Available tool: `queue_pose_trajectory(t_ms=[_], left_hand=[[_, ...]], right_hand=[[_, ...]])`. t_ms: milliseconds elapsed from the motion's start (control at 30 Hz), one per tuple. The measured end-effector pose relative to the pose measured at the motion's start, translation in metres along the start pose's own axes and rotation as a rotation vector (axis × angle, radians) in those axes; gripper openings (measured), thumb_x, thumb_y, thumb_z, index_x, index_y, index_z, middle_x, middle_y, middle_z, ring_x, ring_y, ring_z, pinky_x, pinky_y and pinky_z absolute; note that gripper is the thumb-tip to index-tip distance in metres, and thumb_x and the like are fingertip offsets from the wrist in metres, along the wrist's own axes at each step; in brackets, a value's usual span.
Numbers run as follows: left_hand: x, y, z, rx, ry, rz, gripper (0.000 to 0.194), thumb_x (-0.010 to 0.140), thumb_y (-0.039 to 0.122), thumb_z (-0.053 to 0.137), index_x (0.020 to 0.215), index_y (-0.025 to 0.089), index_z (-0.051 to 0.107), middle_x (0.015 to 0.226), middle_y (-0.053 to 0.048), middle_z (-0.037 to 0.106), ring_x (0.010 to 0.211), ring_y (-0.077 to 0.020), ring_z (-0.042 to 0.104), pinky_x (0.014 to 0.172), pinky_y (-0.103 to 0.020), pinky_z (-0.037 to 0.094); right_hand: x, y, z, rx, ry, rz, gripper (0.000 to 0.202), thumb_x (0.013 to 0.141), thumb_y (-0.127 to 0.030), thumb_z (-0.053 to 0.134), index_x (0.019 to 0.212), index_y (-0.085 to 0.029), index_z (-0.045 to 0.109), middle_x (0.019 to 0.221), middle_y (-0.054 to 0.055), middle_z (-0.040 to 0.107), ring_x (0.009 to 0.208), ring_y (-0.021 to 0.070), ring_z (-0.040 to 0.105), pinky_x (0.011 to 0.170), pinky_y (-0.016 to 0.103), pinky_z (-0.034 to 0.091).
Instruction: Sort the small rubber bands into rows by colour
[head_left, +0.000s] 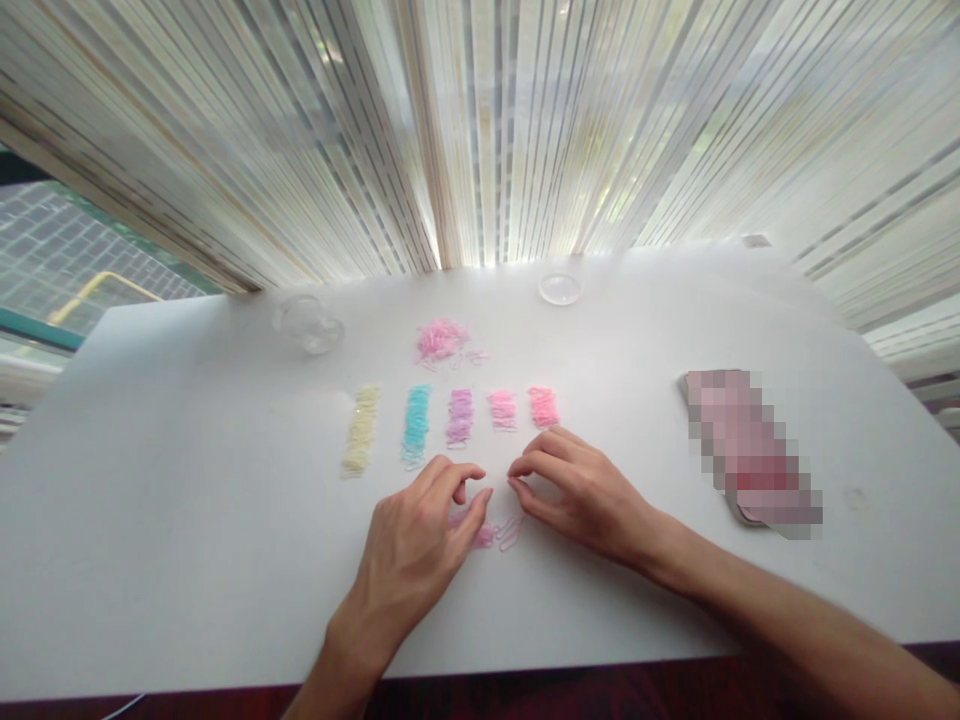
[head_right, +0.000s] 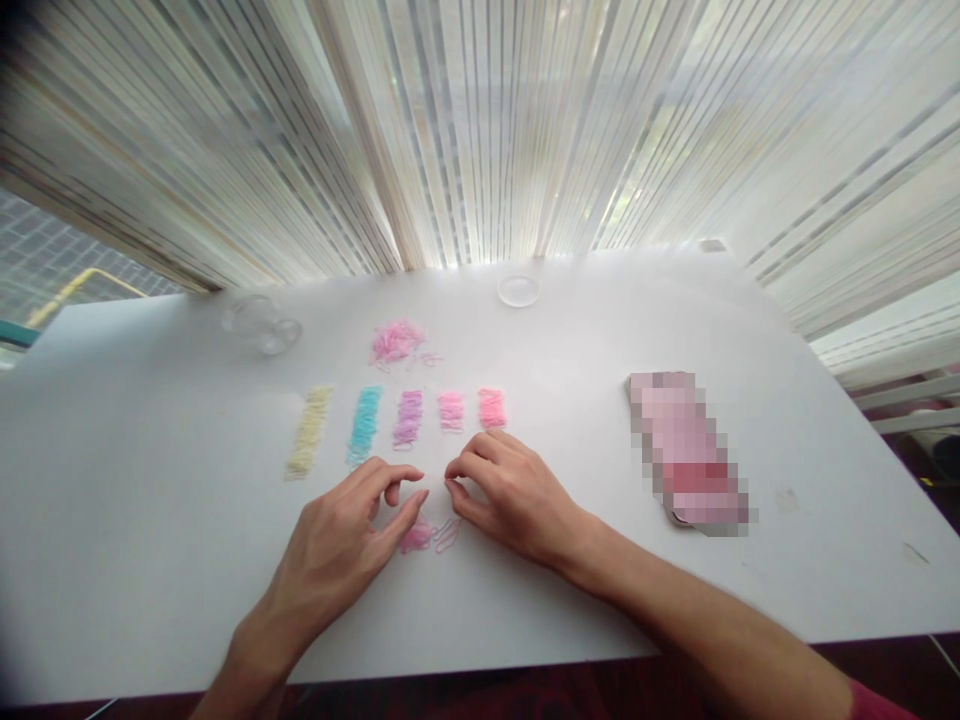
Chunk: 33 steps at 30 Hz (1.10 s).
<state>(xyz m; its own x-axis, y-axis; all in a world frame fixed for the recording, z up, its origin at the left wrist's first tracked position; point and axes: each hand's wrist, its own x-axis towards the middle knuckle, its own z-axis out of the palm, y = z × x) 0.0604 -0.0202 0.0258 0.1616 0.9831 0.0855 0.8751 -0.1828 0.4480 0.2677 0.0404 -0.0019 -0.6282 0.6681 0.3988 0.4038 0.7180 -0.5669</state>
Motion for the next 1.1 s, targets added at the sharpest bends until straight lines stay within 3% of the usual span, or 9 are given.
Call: queue_pose_trajectory(t_ms=[233,533,700,833,1100], left_hand=[[0.002,0.002,0.0,-0.046,0.062,0.0,0.017,0.098,0.029,0.054,0.101,0.022,0.069,0.076,0.003,0.06,0.065,-0.012,0.06,0.061,-0.024,0.042],[0.01,0.001,0.002,-0.068,0.043,-0.021,0.016,0.095,0.027,0.057,0.095,0.024,0.073,0.075,0.003,0.059,0.066,-0.0113,0.059,0.063,-0.023,0.041],[0.032,0.005,0.007,0.076,0.108,-0.126,0.015,0.094,0.033,0.063,0.099,0.029,0.077,0.075,0.003,0.061,0.063,-0.0117,0.056,0.06,-0.024,0.037],[0.049,0.011,0.009,0.175,0.092,-0.201,0.016,0.095,0.036,0.064,0.101,0.032,0.078,0.08,0.002,0.065,0.068,-0.014,0.059,0.057,-0.024,0.034],[0.051,0.011,0.013,0.252,0.045,-0.18,0.018,0.095,0.038,0.063,0.105,0.034,0.078,0.083,0.0,0.066,0.071,-0.0164,0.062,0.055,-0.024,0.035]], right_hand=[[0.0,0.0,0.0,0.003,0.004,0.002,0.01,0.096,-0.019,0.056,0.094,-0.02,0.066,0.083,0.005,0.065,0.077,0.0175,0.058,0.069,0.029,0.05],[0.001,0.0,-0.003,-0.019,0.044,0.029,0.008,0.095,-0.019,0.058,0.095,-0.019,0.066,0.085,0.006,0.066,0.08,0.019,0.06,0.072,0.031,0.051],[0.002,0.005,-0.012,-0.187,0.131,0.126,0.008,0.094,-0.016,0.059,0.091,-0.019,0.066,0.084,0.006,0.066,0.081,0.0209,0.061,0.073,0.034,0.051],[0.001,0.007,-0.014,-0.217,0.131,0.139,0.009,0.094,-0.016,0.058,0.089,-0.019,0.065,0.084,0.006,0.067,0.08,0.021,0.061,0.073,0.034,0.05],[-0.001,0.007,-0.014,-0.196,0.111,0.146,0.009,0.093,-0.015,0.059,0.089,-0.019,0.065,0.086,0.007,0.067,0.083,0.0221,0.062,0.075,0.035,0.052]])
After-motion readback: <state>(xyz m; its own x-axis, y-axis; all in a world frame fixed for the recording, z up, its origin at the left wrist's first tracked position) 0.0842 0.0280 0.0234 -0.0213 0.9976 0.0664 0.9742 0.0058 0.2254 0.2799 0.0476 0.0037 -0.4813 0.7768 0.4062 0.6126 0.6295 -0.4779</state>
